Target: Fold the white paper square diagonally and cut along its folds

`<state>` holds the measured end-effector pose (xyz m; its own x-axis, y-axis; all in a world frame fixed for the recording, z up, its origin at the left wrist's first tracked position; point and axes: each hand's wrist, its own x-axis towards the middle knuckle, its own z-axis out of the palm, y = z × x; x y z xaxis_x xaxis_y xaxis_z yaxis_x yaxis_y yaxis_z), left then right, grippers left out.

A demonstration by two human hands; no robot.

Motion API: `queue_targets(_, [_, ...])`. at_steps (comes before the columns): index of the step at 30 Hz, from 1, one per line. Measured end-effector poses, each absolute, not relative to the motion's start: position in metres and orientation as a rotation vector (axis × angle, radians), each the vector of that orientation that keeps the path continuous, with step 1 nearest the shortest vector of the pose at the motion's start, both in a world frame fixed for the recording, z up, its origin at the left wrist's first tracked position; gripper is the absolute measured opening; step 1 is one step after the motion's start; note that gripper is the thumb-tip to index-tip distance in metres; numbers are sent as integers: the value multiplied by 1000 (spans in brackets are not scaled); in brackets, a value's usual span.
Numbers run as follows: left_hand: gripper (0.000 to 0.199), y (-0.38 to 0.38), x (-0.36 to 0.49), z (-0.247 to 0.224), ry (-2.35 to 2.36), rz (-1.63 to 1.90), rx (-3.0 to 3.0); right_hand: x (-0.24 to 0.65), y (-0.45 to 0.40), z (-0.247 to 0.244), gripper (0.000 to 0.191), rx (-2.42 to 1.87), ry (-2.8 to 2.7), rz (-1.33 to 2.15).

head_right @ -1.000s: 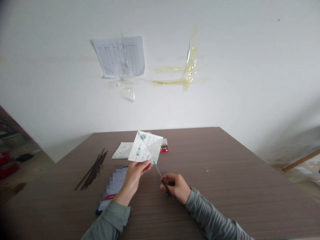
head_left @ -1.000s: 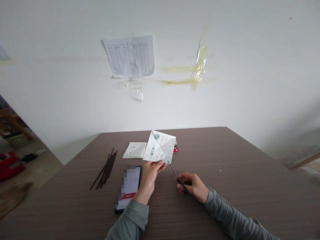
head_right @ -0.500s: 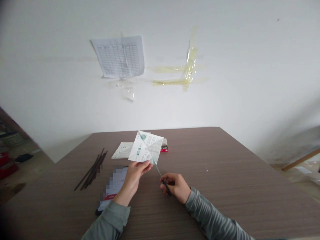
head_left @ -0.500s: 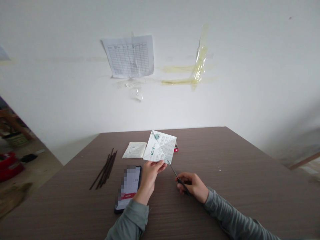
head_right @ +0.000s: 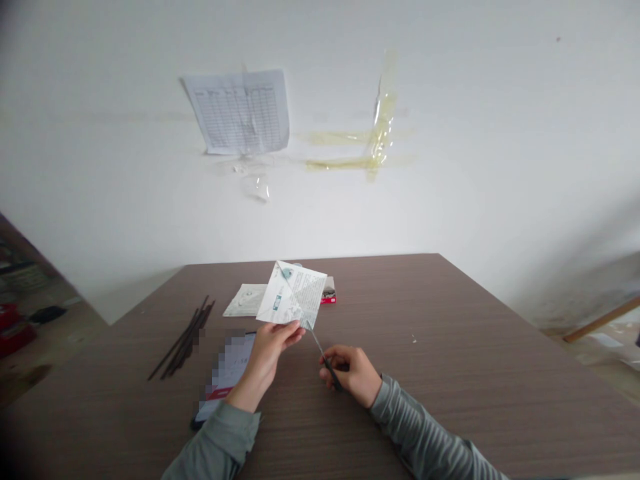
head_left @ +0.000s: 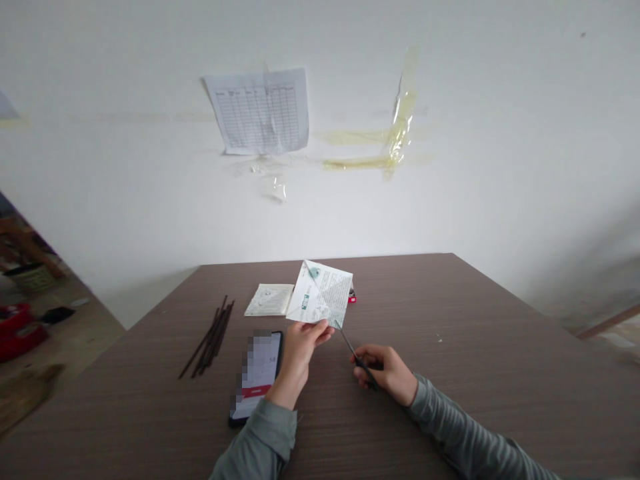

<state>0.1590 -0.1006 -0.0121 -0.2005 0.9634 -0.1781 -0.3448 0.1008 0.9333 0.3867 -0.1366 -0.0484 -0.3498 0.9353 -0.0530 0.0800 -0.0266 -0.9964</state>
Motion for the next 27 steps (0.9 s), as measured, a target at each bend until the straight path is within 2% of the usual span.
queue_targets(10, [25, -102, 158, -14, 1154, 1382, 790, 384, -139, -40, 64, -1111, -1507, 1444])
queue_targets(18, [34, -101, 158, -15, 1137, 1394, 800, 384, -138, -44, 68, -1110, -1528, 1425])
queue_targets(27, [38, -99, 157, -19, 1171, 1375, 818, 385, -137, -46, 63, -1112, -1538, 1396])
